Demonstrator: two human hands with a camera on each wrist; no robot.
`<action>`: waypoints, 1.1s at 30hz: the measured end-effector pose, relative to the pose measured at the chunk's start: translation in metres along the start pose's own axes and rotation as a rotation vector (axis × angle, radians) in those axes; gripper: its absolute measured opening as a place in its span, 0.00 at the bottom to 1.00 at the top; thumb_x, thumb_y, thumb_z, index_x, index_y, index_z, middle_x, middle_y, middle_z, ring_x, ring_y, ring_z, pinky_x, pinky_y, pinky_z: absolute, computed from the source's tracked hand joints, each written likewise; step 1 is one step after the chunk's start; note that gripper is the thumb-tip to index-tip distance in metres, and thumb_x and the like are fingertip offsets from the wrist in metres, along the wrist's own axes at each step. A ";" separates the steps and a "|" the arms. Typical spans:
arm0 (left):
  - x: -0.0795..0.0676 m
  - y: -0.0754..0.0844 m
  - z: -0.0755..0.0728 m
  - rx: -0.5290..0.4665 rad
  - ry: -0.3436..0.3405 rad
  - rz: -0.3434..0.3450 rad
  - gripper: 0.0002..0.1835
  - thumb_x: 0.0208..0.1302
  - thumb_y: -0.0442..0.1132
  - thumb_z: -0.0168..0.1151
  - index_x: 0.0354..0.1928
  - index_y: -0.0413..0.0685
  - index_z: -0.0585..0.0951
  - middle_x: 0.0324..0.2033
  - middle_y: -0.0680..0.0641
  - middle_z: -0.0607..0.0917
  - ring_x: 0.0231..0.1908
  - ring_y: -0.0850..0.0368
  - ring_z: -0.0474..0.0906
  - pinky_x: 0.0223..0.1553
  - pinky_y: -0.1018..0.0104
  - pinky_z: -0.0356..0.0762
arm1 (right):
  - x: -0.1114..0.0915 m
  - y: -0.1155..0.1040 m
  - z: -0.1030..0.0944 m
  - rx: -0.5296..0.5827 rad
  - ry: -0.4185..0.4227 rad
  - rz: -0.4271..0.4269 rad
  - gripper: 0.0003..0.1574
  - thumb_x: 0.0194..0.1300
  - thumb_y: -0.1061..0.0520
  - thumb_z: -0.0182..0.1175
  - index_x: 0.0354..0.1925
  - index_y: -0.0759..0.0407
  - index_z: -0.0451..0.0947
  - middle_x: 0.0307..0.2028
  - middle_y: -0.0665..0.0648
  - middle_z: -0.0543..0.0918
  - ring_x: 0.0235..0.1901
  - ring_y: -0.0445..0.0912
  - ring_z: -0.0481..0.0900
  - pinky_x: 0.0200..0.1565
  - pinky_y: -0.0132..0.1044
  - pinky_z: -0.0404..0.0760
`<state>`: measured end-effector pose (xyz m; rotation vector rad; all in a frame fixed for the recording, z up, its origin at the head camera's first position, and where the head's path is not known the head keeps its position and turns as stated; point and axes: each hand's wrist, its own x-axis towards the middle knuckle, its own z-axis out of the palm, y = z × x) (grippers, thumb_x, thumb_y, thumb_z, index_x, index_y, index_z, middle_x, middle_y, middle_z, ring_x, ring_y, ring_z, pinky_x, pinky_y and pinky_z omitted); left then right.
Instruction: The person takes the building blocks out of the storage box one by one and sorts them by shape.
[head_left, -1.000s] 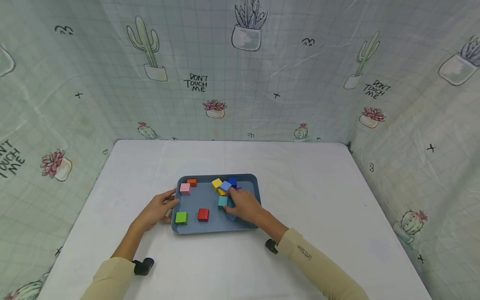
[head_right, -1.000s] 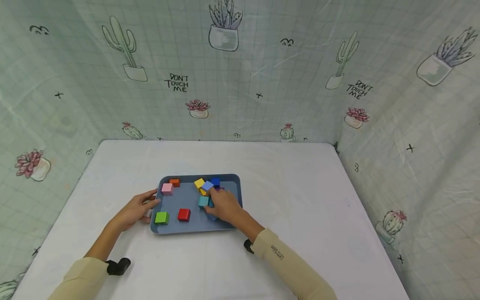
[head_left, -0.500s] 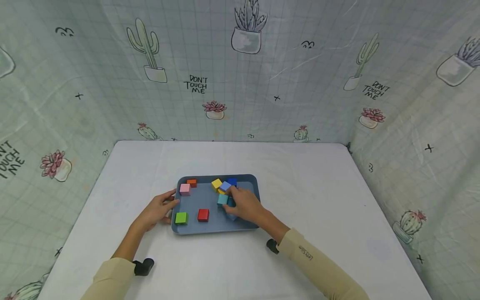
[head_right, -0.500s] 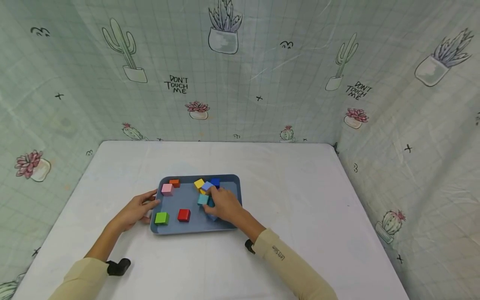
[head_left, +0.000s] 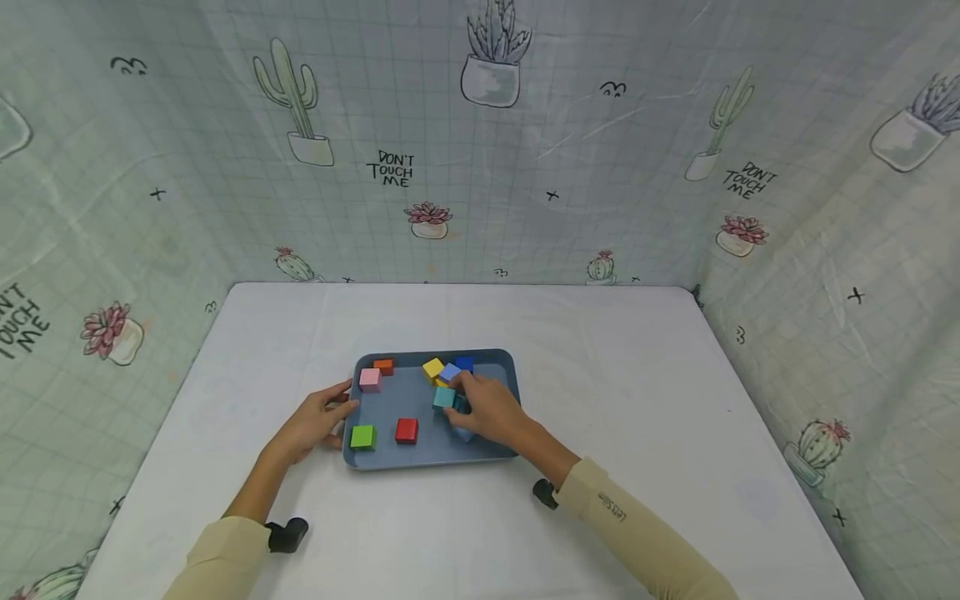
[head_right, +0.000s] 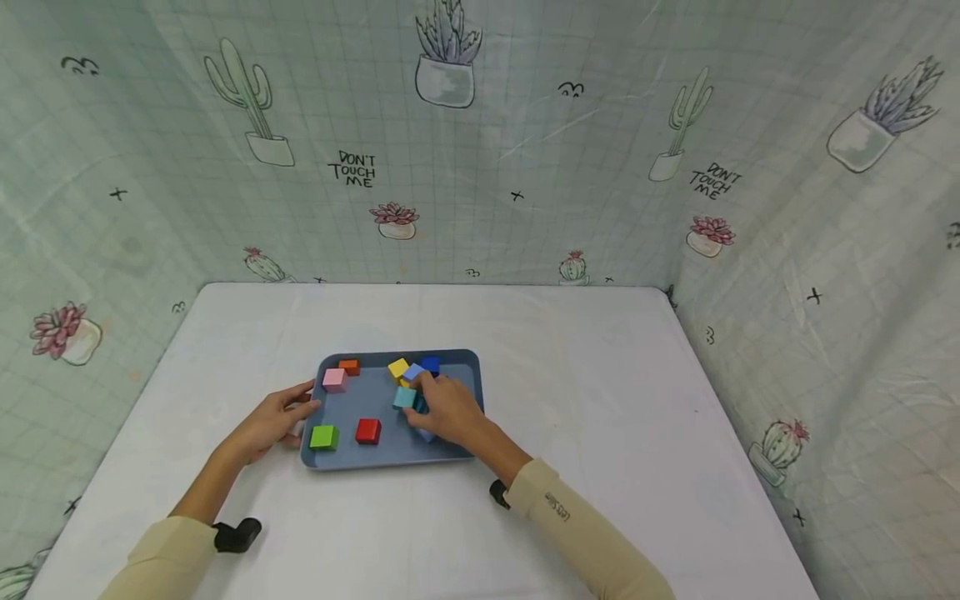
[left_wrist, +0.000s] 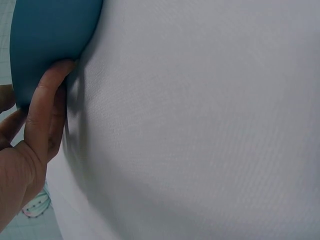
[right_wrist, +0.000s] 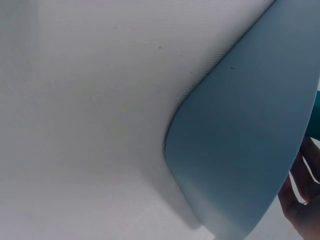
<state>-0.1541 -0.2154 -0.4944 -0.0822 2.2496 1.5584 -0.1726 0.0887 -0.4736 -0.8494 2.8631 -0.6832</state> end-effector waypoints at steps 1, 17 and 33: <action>0.000 0.000 0.000 0.000 -0.001 0.000 0.34 0.70 0.40 0.53 0.72 0.38 0.52 0.60 0.30 0.62 0.51 0.39 0.68 0.32 0.59 0.81 | 0.000 0.000 0.000 0.004 0.003 -0.004 0.25 0.60 0.46 0.63 0.50 0.57 0.71 0.41 0.53 0.81 0.38 0.40 0.77 0.40 0.30 0.77; -0.002 -0.006 -0.002 0.029 -0.001 0.005 0.34 0.70 0.41 0.53 0.72 0.40 0.52 0.60 0.30 0.63 0.49 0.41 0.69 0.31 0.60 0.81 | -0.010 0.004 0.001 0.111 0.038 0.025 0.25 0.63 0.46 0.62 0.54 0.55 0.71 0.45 0.53 0.81 0.44 0.42 0.78 0.46 0.33 0.77; -0.002 -0.002 -0.003 0.026 -0.002 -0.011 0.34 0.70 0.41 0.53 0.72 0.40 0.52 0.60 0.30 0.62 0.50 0.39 0.68 0.33 0.60 0.81 | -0.017 0.018 -0.002 0.092 0.134 -0.077 0.26 0.66 0.46 0.59 0.59 0.52 0.71 0.48 0.52 0.80 0.47 0.41 0.77 0.48 0.33 0.76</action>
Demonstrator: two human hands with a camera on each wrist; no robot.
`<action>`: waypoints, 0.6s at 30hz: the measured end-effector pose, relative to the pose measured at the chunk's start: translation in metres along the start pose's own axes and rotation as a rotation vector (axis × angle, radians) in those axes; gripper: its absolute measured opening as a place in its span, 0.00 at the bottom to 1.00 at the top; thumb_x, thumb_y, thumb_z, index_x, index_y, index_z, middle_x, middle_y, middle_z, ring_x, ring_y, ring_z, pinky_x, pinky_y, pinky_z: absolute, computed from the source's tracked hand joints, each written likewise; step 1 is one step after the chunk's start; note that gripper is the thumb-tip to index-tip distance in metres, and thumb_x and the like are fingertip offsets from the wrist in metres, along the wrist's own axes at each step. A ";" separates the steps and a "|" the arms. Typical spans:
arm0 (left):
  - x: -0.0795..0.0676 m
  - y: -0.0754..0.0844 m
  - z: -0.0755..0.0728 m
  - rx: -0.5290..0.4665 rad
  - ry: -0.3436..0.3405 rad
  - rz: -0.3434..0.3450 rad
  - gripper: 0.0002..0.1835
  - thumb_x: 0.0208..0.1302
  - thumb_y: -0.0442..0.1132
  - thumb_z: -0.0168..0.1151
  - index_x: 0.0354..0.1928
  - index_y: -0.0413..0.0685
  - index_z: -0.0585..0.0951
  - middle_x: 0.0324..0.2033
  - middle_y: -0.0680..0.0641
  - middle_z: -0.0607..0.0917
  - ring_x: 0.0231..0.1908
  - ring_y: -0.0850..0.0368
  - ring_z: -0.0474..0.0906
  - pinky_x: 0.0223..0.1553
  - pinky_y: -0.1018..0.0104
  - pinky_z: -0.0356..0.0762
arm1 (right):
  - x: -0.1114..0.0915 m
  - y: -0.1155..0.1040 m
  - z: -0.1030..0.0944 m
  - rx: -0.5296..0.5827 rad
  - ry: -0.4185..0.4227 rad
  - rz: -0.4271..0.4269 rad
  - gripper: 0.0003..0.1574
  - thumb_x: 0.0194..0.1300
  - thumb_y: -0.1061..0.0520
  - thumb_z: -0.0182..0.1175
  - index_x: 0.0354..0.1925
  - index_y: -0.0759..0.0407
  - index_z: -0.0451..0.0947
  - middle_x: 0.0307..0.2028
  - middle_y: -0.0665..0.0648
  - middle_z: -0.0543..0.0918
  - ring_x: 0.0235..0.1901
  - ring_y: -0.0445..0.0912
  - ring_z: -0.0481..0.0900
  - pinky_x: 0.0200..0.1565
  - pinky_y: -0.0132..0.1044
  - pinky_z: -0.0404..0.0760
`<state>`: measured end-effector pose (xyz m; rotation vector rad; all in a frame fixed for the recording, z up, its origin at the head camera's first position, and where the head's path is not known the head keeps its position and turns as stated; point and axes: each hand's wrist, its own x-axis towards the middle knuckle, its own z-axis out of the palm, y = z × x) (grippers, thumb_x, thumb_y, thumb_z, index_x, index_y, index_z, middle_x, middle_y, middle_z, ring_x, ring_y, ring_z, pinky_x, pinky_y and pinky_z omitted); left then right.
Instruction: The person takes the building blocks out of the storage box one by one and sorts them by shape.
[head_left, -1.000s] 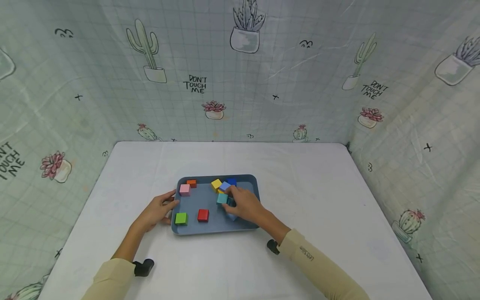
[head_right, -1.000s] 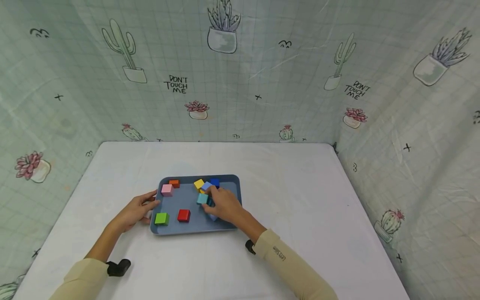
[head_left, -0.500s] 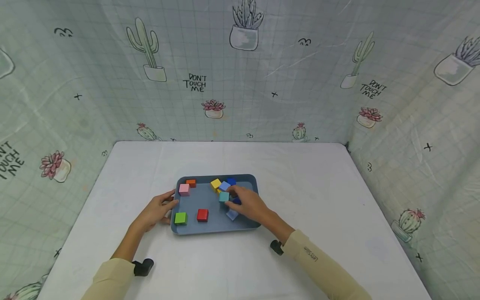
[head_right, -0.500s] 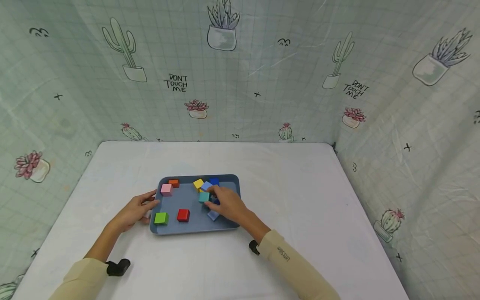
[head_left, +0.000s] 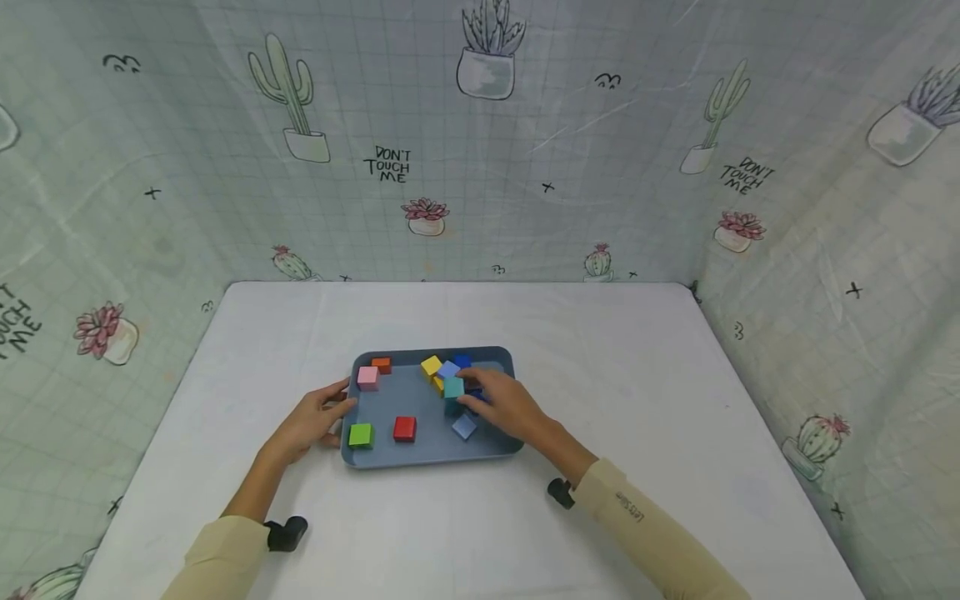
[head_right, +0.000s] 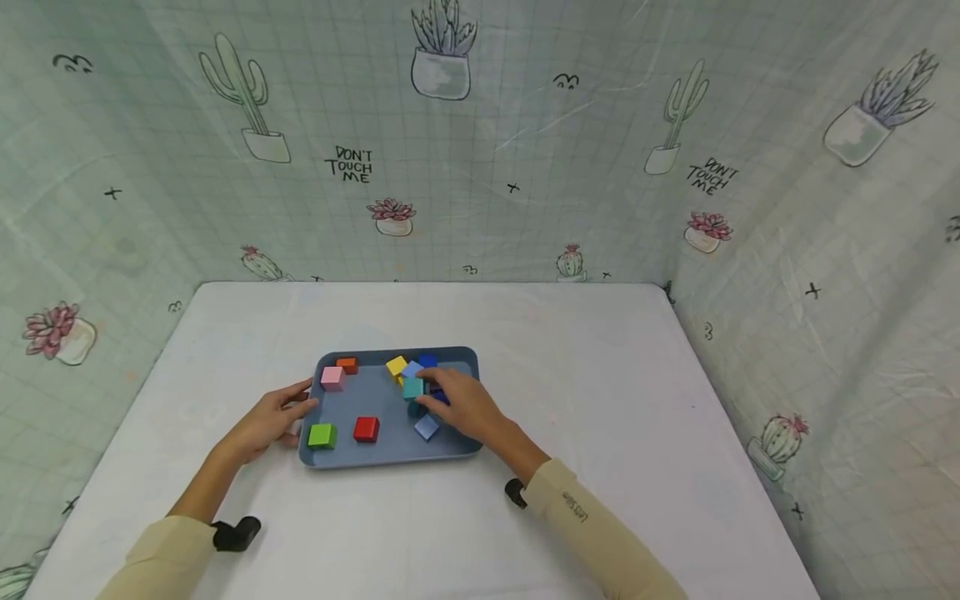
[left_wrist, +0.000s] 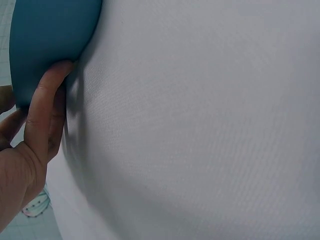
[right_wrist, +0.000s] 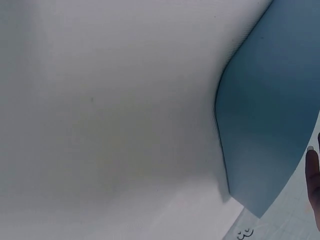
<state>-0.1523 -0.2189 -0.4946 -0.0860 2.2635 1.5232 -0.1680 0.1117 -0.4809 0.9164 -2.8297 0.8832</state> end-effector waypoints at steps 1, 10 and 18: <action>0.000 0.001 0.000 -0.002 0.000 0.000 0.34 0.70 0.41 0.52 0.72 0.40 0.52 0.60 0.30 0.62 0.50 0.40 0.68 0.33 0.60 0.81 | 0.000 0.001 -0.001 0.007 0.012 -0.009 0.26 0.65 0.47 0.59 0.59 0.52 0.71 0.48 0.52 0.79 0.47 0.41 0.77 0.48 0.33 0.76; 0.001 0.001 0.000 -0.002 0.008 0.001 0.34 0.70 0.41 0.53 0.72 0.39 0.52 0.60 0.30 0.62 0.49 0.40 0.69 0.32 0.59 0.81 | -0.001 0.007 -0.010 0.055 0.017 -0.021 0.25 0.65 0.50 0.60 0.58 0.55 0.71 0.45 0.55 0.79 0.45 0.48 0.78 0.46 0.35 0.78; -0.001 0.001 0.002 -0.008 0.008 0.005 0.34 0.70 0.40 0.53 0.72 0.38 0.52 0.60 0.30 0.62 0.50 0.39 0.69 0.33 0.59 0.81 | -0.003 0.015 -0.015 0.051 0.004 -0.017 0.25 0.66 0.50 0.59 0.59 0.56 0.71 0.46 0.52 0.79 0.44 0.43 0.77 0.42 0.31 0.77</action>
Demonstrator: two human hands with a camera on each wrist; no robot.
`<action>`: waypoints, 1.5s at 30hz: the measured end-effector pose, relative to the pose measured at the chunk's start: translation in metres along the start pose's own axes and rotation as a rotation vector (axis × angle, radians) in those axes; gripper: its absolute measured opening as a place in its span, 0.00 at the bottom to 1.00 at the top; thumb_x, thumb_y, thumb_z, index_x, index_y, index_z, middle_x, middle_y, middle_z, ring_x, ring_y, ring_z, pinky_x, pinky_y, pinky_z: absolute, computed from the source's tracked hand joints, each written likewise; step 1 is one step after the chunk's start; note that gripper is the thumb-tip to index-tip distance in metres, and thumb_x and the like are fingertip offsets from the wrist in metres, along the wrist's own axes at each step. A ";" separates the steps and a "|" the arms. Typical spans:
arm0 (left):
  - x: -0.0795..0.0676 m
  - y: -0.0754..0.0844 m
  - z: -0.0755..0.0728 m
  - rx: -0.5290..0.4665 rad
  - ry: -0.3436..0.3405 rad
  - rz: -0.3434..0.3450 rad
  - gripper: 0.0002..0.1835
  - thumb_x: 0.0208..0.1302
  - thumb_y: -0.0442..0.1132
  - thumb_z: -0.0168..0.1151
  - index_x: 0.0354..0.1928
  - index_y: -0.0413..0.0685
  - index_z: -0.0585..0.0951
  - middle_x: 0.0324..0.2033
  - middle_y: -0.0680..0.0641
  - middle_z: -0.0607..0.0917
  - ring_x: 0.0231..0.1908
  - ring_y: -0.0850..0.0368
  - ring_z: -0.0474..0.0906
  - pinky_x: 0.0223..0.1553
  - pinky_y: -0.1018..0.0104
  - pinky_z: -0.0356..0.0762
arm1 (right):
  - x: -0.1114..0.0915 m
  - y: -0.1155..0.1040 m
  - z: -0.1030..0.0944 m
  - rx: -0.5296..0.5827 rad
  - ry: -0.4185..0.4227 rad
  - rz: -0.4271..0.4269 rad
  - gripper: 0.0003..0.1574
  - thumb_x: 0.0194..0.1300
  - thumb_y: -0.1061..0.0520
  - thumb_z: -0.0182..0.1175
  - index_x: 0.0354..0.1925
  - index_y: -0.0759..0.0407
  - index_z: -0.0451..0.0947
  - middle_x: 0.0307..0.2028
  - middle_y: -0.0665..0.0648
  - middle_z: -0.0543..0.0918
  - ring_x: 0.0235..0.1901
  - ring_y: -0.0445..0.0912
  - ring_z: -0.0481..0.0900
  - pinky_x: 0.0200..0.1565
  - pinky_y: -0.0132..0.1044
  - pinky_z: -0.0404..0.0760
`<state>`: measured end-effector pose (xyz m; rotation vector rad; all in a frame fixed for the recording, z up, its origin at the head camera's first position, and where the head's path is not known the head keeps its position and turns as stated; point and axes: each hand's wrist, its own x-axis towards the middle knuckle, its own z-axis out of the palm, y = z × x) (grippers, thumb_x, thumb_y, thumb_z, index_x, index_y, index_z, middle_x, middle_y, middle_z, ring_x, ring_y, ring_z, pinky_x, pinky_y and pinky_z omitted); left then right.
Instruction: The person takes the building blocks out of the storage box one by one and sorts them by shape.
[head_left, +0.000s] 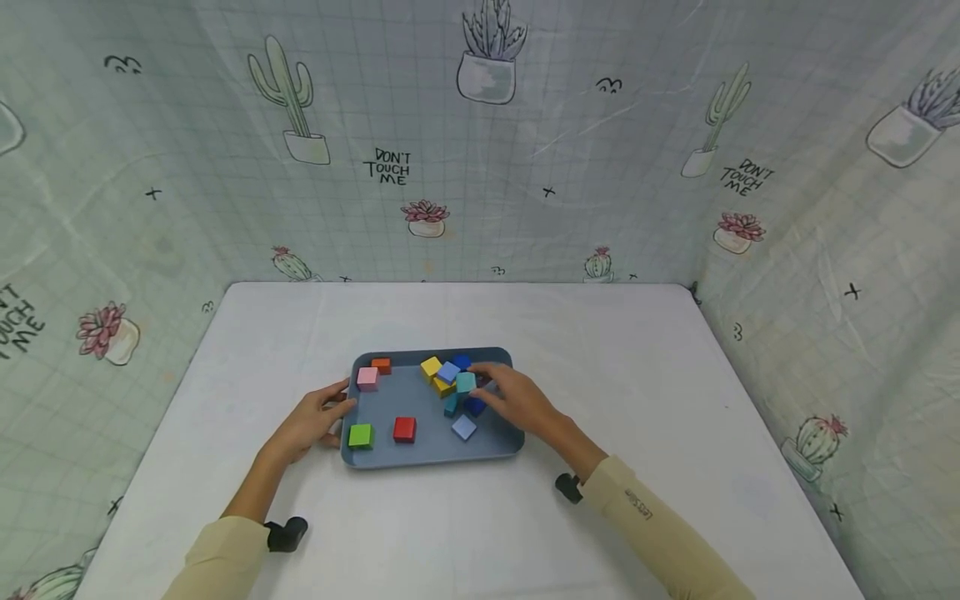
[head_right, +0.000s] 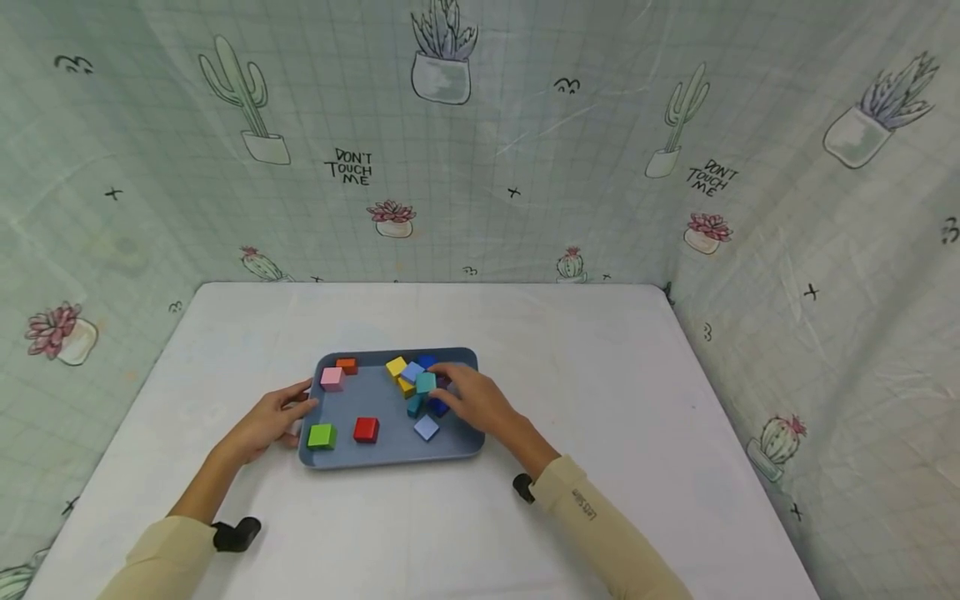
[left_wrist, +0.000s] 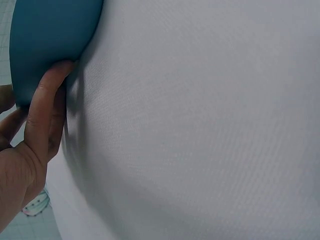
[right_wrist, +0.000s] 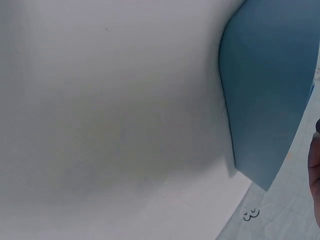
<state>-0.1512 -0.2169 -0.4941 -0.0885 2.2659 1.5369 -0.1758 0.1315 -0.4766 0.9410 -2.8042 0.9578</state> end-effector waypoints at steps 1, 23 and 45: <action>0.000 0.000 0.000 0.000 0.000 -0.001 0.34 0.70 0.40 0.53 0.72 0.38 0.52 0.60 0.30 0.62 0.50 0.39 0.69 0.33 0.59 0.81 | 0.000 0.001 -0.001 0.000 0.002 0.002 0.25 0.66 0.50 0.59 0.59 0.56 0.71 0.46 0.51 0.79 0.43 0.42 0.77 0.41 0.31 0.77; 0.001 -0.007 0.000 -0.019 0.002 0.014 0.34 0.70 0.41 0.53 0.72 0.39 0.52 0.59 0.31 0.63 0.48 0.42 0.70 0.33 0.58 0.81 | -0.015 0.017 -0.006 0.019 0.085 0.020 0.24 0.66 0.56 0.59 0.60 0.55 0.70 0.42 0.50 0.78 0.36 0.39 0.72 0.36 0.31 0.75; 0.000 -0.010 0.002 -0.025 0.003 0.027 0.34 0.71 0.41 0.52 0.72 0.39 0.51 0.62 0.29 0.61 0.51 0.39 0.69 0.33 0.58 0.81 | -0.023 0.029 -0.005 -0.002 0.156 0.081 0.24 0.65 0.56 0.60 0.58 0.58 0.70 0.44 0.52 0.80 0.39 0.41 0.75 0.36 0.32 0.77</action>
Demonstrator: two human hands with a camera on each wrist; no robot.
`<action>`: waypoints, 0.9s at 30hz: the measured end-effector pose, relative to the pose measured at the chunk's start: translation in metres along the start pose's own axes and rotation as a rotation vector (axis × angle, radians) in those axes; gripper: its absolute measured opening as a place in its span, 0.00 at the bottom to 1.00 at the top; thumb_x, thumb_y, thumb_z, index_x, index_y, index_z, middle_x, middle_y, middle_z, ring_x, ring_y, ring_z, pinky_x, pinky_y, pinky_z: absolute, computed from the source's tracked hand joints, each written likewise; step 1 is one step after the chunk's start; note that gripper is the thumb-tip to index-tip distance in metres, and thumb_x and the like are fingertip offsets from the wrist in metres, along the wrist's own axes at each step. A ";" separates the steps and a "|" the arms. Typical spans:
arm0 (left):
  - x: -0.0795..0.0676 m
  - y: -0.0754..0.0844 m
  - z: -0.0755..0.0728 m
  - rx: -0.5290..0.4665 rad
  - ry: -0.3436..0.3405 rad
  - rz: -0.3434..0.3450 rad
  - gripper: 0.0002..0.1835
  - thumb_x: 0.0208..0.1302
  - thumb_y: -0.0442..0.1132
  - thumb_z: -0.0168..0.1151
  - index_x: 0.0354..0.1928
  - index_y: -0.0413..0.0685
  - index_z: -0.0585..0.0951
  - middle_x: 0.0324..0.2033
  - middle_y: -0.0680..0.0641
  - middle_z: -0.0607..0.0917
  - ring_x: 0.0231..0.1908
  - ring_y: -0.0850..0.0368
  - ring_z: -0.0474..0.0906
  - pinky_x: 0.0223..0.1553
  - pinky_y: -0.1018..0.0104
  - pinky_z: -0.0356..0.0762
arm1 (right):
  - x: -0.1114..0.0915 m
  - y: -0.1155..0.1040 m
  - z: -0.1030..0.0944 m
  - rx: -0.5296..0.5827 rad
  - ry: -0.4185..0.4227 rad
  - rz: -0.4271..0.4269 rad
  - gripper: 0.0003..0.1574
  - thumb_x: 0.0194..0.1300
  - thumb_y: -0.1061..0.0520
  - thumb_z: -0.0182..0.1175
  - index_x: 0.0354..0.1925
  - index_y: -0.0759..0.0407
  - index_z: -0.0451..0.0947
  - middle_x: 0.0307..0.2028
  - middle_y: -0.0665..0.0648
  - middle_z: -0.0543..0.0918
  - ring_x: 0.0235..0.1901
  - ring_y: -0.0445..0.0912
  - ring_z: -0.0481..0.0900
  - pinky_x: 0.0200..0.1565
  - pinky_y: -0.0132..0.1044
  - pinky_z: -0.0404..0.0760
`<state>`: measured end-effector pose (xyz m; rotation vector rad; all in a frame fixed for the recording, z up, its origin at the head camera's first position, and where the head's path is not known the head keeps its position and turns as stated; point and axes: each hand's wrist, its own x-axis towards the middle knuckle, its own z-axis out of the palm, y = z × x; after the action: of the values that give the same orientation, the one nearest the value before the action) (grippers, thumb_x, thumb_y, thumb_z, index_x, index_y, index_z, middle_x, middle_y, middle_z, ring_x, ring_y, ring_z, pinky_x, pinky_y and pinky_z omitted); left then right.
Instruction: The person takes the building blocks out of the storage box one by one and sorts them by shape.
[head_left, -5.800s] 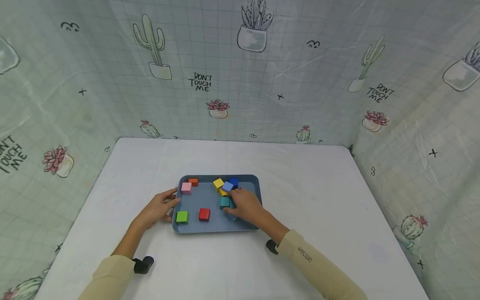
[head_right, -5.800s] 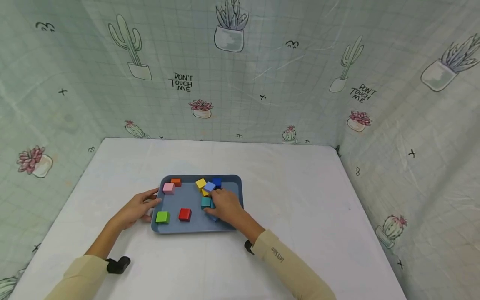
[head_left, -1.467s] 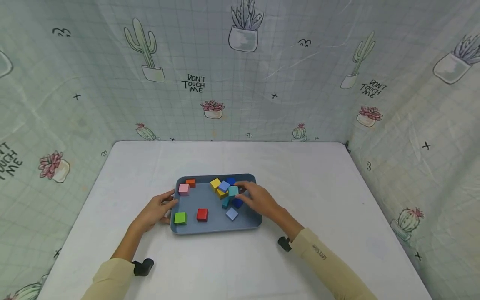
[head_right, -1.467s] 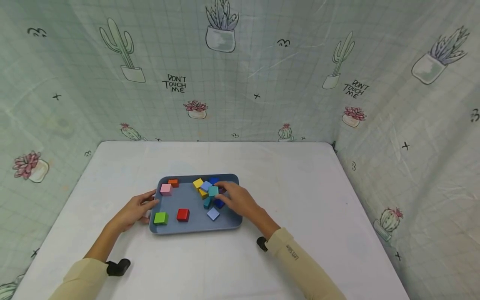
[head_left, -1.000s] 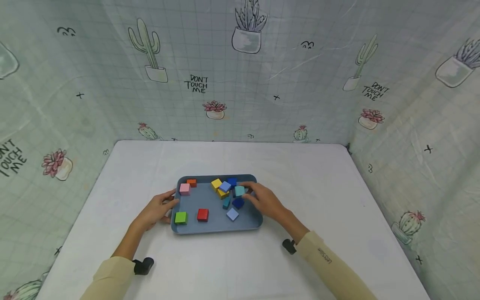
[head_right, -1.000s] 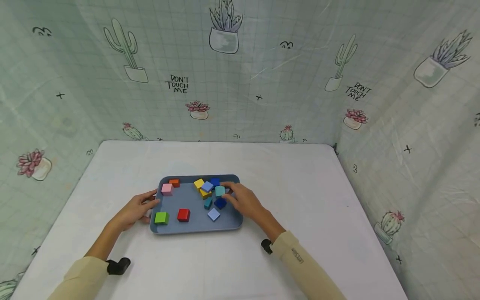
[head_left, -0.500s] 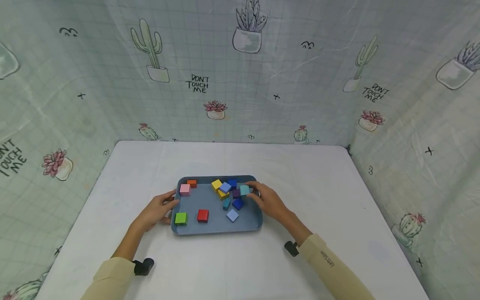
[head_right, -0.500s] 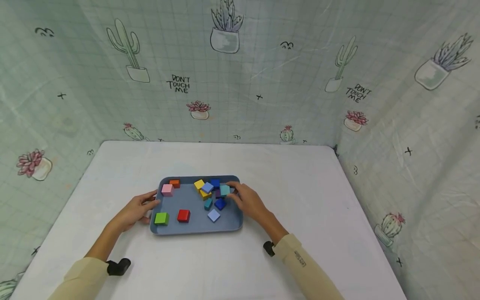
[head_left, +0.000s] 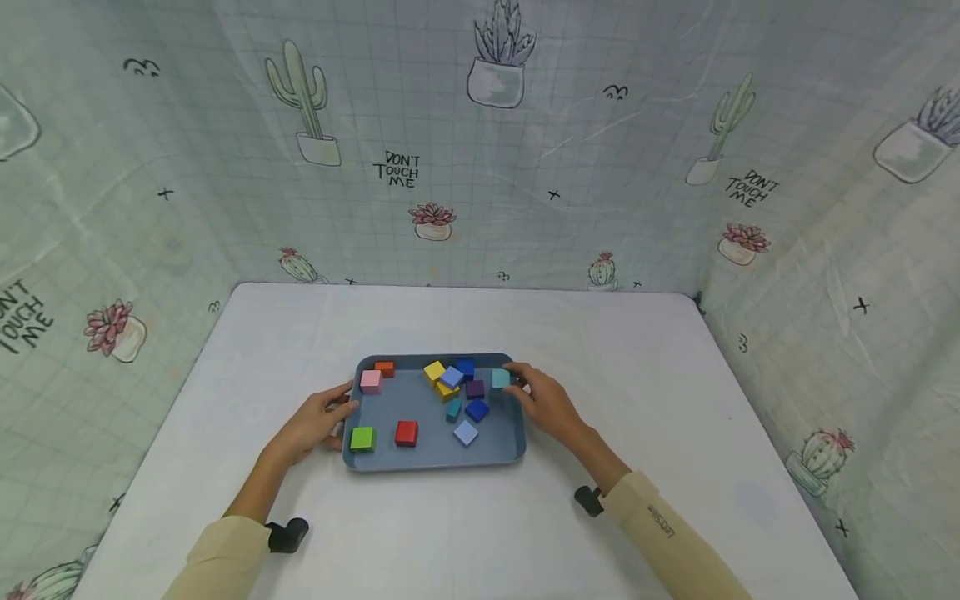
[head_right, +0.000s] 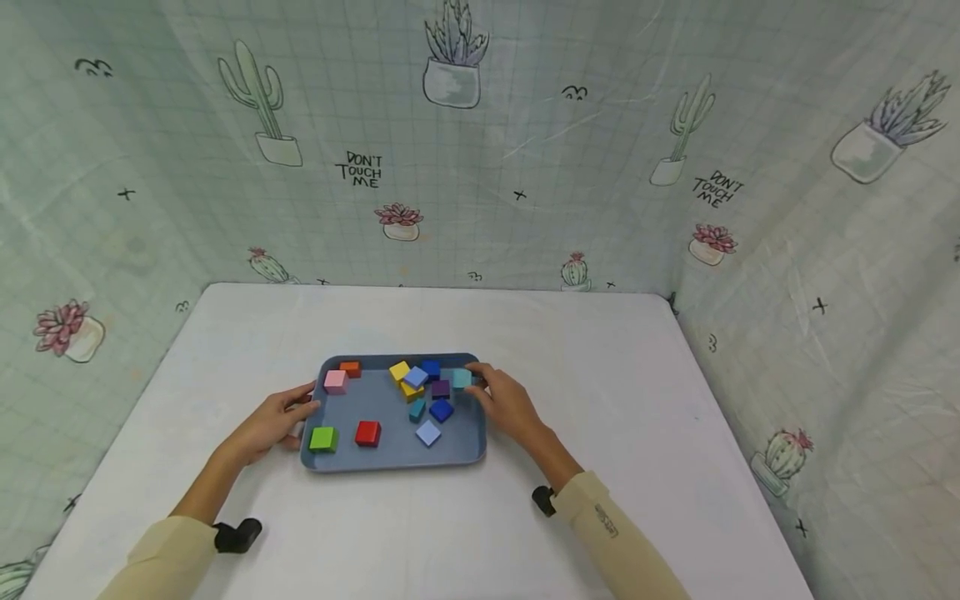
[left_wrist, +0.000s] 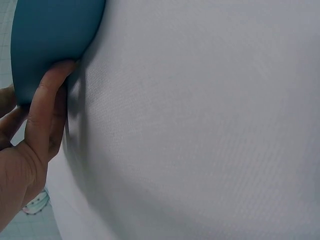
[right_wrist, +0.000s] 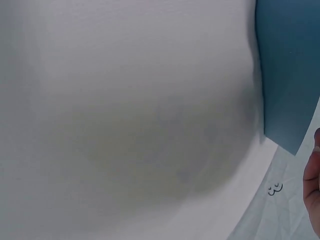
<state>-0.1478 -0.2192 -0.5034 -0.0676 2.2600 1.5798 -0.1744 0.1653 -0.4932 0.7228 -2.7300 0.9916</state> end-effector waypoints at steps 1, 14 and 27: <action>0.000 0.000 0.000 -0.001 -0.001 -0.002 0.34 0.71 0.41 0.52 0.72 0.39 0.51 0.62 0.30 0.61 0.50 0.40 0.69 0.33 0.58 0.81 | -0.001 0.001 0.000 -0.002 0.002 0.004 0.24 0.66 0.56 0.60 0.58 0.59 0.70 0.44 0.53 0.80 0.38 0.41 0.75 0.35 0.32 0.77; 0.000 -0.001 -0.001 -0.027 0.000 -0.020 0.34 0.71 0.41 0.52 0.72 0.40 0.52 0.62 0.30 0.60 0.53 0.38 0.67 0.34 0.58 0.81 | 0.001 0.005 -0.006 -0.007 0.001 0.034 0.24 0.66 0.56 0.59 0.59 0.59 0.70 0.50 0.55 0.80 0.40 0.42 0.76 0.38 0.33 0.78; 0.002 0.002 -0.006 -0.011 -0.019 0.007 0.33 0.71 0.40 0.51 0.72 0.38 0.51 0.62 0.28 0.61 0.52 0.37 0.68 0.34 0.58 0.81 | 0.000 0.014 -0.010 0.025 -0.002 0.067 0.23 0.67 0.56 0.57 0.59 0.61 0.70 0.48 0.55 0.80 0.39 0.42 0.77 0.36 0.34 0.78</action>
<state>-0.1521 -0.2234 -0.5003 -0.0474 2.2397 1.5902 -0.1813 0.1807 -0.4931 0.6407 -2.7650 1.0417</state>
